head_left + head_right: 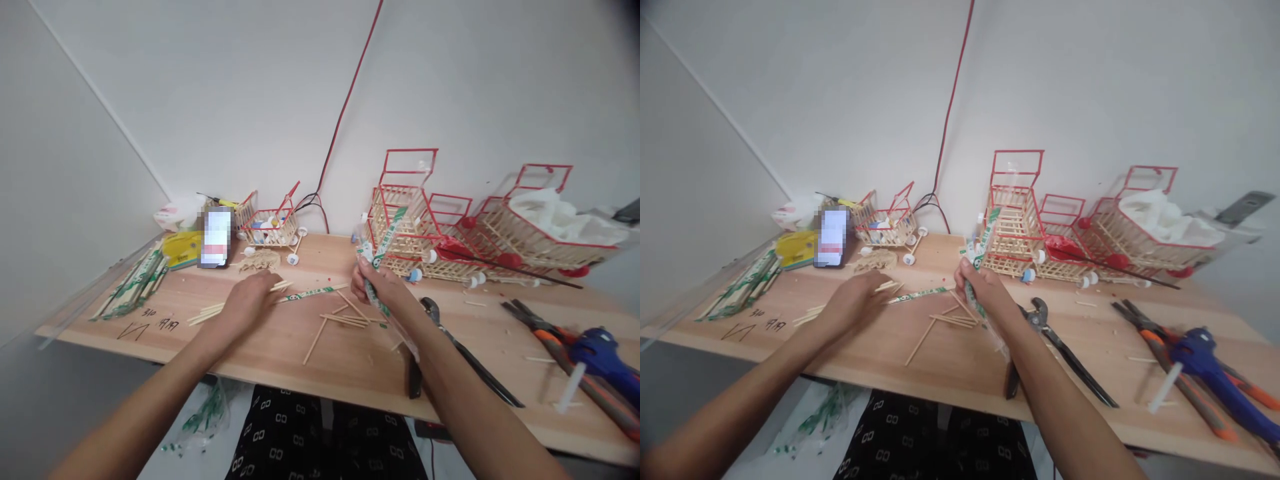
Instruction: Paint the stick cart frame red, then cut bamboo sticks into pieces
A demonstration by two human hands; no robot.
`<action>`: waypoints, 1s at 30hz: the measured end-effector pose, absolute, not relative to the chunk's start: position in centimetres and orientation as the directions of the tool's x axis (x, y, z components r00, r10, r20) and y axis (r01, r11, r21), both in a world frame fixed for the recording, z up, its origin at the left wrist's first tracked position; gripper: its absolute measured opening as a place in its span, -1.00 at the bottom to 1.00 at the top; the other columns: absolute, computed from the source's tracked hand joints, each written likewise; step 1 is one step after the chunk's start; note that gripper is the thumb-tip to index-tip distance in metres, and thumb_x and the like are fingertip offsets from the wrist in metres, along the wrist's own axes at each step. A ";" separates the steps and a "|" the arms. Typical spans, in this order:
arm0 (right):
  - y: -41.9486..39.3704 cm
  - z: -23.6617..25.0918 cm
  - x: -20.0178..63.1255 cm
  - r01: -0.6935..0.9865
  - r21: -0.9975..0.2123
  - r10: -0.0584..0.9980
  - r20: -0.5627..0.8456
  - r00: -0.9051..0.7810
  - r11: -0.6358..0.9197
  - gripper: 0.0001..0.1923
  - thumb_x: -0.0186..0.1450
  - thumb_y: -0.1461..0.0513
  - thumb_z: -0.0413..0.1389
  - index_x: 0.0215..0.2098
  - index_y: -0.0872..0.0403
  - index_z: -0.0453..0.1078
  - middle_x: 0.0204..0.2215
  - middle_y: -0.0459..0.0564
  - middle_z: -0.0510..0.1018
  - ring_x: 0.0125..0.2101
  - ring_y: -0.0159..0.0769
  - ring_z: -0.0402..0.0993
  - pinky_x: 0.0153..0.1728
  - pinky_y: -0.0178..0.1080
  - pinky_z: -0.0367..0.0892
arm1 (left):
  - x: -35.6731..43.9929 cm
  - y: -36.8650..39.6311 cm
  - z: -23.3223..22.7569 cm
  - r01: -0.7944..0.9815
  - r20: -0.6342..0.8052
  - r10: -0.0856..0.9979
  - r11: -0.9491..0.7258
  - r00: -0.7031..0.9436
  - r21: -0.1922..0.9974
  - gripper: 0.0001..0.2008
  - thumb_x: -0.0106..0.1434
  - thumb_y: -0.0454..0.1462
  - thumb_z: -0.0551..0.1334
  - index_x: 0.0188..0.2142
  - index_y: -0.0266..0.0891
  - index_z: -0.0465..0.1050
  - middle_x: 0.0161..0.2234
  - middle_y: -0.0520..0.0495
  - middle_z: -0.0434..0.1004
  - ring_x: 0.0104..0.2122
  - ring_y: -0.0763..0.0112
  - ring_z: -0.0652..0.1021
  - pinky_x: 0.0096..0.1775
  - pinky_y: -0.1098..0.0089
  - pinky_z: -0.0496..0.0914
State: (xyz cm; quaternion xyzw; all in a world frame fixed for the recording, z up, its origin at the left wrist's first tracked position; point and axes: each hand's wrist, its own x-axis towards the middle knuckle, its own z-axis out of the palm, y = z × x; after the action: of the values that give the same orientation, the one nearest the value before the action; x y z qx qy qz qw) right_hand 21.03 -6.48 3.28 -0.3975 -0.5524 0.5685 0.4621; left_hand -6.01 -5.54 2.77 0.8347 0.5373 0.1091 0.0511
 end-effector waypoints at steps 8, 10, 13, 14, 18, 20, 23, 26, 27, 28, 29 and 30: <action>-6.5 3.5 20.9 -0.267 -0.959 0.983 0.132 -0.124 0.096 -0.63 0.20 -0.06 0.15 -0.43 0.06 0.28 -0.63 -0.20 0.26 -0.60 -0.48 0.20 -0.54 -0.38 0.16 | -4.3 -6.1 1.6 0.927 0.008 0.933 -0.358 0.359 0.110 -0.85 0.24 -0.36 0.09 -0.21 -0.24 0.37 -0.20 -0.17 0.46 -0.19 0.21 0.50 -0.22 0.32 0.31; -6.5 3.5 21.0 -0.287 -0.957 0.991 0.083 -0.101 0.051 -0.61 0.17 -0.08 0.18 -0.42 0.06 0.28 -0.70 -0.28 0.12 -0.68 -0.52 0.06 -0.61 -0.40 0.07 | -4.6 -6.3 1.9 0.927 0.043 0.944 -0.330 0.328 0.178 -0.83 0.25 -0.37 0.07 -0.19 -0.22 0.37 -0.21 -0.15 0.48 -0.18 0.23 0.50 -0.19 0.32 0.30; -6.4 3.3 21.0 -0.231 -0.973 0.999 0.025 -0.048 0.013 -0.55 0.11 -0.12 0.20 -0.44 0.08 0.30 -0.74 -0.32 0.01 -0.73 -0.56 -0.08 -0.68 -0.40 -0.05 | -4.8 -6.7 2.9 0.870 0.153 0.935 -0.354 0.320 0.342 -0.83 0.28 -0.33 0.06 -0.20 -0.21 0.39 -0.20 -0.12 0.50 -0.17 0.24 0.48 -0.17 0.33 0.29; -6.3 3.3 21.1 -0.195 -0.981 0.999 0.020 -0.032 0.013 -0.53 0.09 -0.14 0.20 -0.44 0.09 0.31 -0.75 -0.33 0.00 -0.74 -0.56 -0.09 -0.69 -0.40 -0.08 | -4.6 -6.9 3.4 0.834 0.187 0.923 -0.383 0.335 0.397 -0.84 0.28 -0.30 0.06 -0.24 -0.22 0.40 -0.22 -0.12 0.51 -0.18 0.24 0.48 -0.18 0.33 0.29; -6.2 3.2 21.0 -0.143 -0.990 1.000 0.003 -0.009 0.001 -0.49 0.09 -0.16 0.20 -0.37 0.13 0.37 -0.74 -0.32 -0.02 -0.73 -0.56 -0.12 -0.70 -0.38 -0.16 | -2.9 -8.0 5.7 0.669 0.132 0.880 -0.438 0.457 0.600 -0.85 0.24 -0.27 0.11 -0.41 -0.25 0.40 -0.41 -0.02 0.48 -0.36 0.36 0.45 -0.30 0.41 0.28; -6.1 3.2 20.9 -0.196 -0.980 1.000 0.018 0.003 0.018 -0.50 0.12 -0.16 0.17 -0.35 0.12 0.38 -0.72 -0.32 -0.07 -0.72 -0.56 -0.17 -0.70 -0.38 -0.20 | -1.8 -8.8 6.5 0.618 0.055 0.860 -0.407 0.507 0.672 -0.86 0.22 -0.28 0.11 -0.42 -0.25 0.39 -0.45 0.01 0.46 -0.41 0.40 0.43 -0.35 0.43 0.26; -6.0 3.4 20.9 -0.265 -0.958 0.993 0.091 0.080 0.109 -0.54 0.13 -0.13 0.18 -0.43 0.10 0.36 -0.70 -0.30 -0.07 -0.70 -0.55 -0.18 -0.70 -0.38 -0.21 | -0.5 -10.0 6.8 0.568 -0.018 0.818 -0.383 0.575 0.729 -0.80 0.25 -0.30 0.07 -0.47 -0.25 0.36 -0.46 0.01 0.47 -0.42 0.43 0.44 -0.32 0.44 0.27; -6.1 3.6 20.8 -0.270 -0.945 0.978 0.150 0.148 0.186 -0.57 0.11 -0.11 0.21 -0.47 0.09 0.33 -0.67 -0.25 0.03 -0.69 -0.54 -0.10 -0.71 -0.38 -0.17 | 0.2 -10.8 6.3 0.542 -0.067 0.779 -0.369 0.623 0.755 -0.73 0.28 -0.28 0.02 -0.53 -0.24 0.30 -0.54 0.03 0.45 -0.46 0.44 0.45 -0.31 0.44 0.26; -6.1 3.7 20.7 -0.271 -0.942 0.975 0.160 0.155 0.198 -0.57 0.11 -0.11 0.21 -0.46 0.08 0.33 -0.66 -0.24 0.05 -0.68 -0.53 -0.07 -0.71 -0.38 -0.15 | 0.4 -11.0 6.2 0.539 -0.074 0.777 -0.361 0.625 0.761 -0.73 0.29 -0.27 0.02 -0.53 -0.24 0.30 -0.56 0.04 0.44 -0.48 0.45 0.45 -0.33 0.45 0.26; -6.2 3.7 20.6 -0.275 -0.940 0.974 0.165 0.153 0.203 -0.57 0.11 -0.11 0.21 -0.46 0.07 0.32 -0.66 -0.23 0.07 -0.68 -0.53 -0.06 -0.71 -0.39 -0.13 | 0.5 -11.2 6.1 0.538 -0.077 0.779 -0.354 0.622 0.765 -0.74 0.29 -0.27 0.02 -0.52 -0.23 0.29 -0.59 0.06 0.43 -0.51 0.45 0.44 -0.35 0.45 0.25; -6.2 3.7 20.4 -0.284 -0.937 0.975 0.165 0.147 0.202 -0.56 0.11 -0.12 0.20 -0.46 0.07 0.31 -0.65 -0.23 0.08 -0.68 -0.53 -0.04 -0.72 -0.40 -0.13 | 0.7 -11.3 6.1 0.536 -0.071 0.783 -0.354 0.618 0.766 -0.75 0.29 -0.27 0.02 -0.51 -0.23 0.29 -0.60 0.07 0.42 -0.52 0.46 0.44 -0.36 0.46 0.25; -6.3 3.7 20.3 -0.296 -0.935 0.978 0.161 0.136 0.195 -0.56 0.11 -0.13 0.20 -0.46 0.07 0.30 -0.65 -0.23 0.08 -0.68 -0.54 -0.04 -0.72 -0.40 -0.12 | 0.9 -11.3 6.1 0.530 -0.061 0.782 -0.360 0.620 0.768 -0.76 0.29 -0.27 0.02 -0.50 -0.23 0.29 -0.62 0.07 0.42 -0.53 0.46 0.44 -0.37 0.46 0.25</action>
State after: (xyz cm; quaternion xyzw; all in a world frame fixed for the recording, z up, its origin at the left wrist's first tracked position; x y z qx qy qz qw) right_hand 20.30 -6.32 3.68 -0.3953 -0.4310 0.4964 0.6416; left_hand 0.88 -11.31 6.15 0.8091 0.4054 0.1601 0.3943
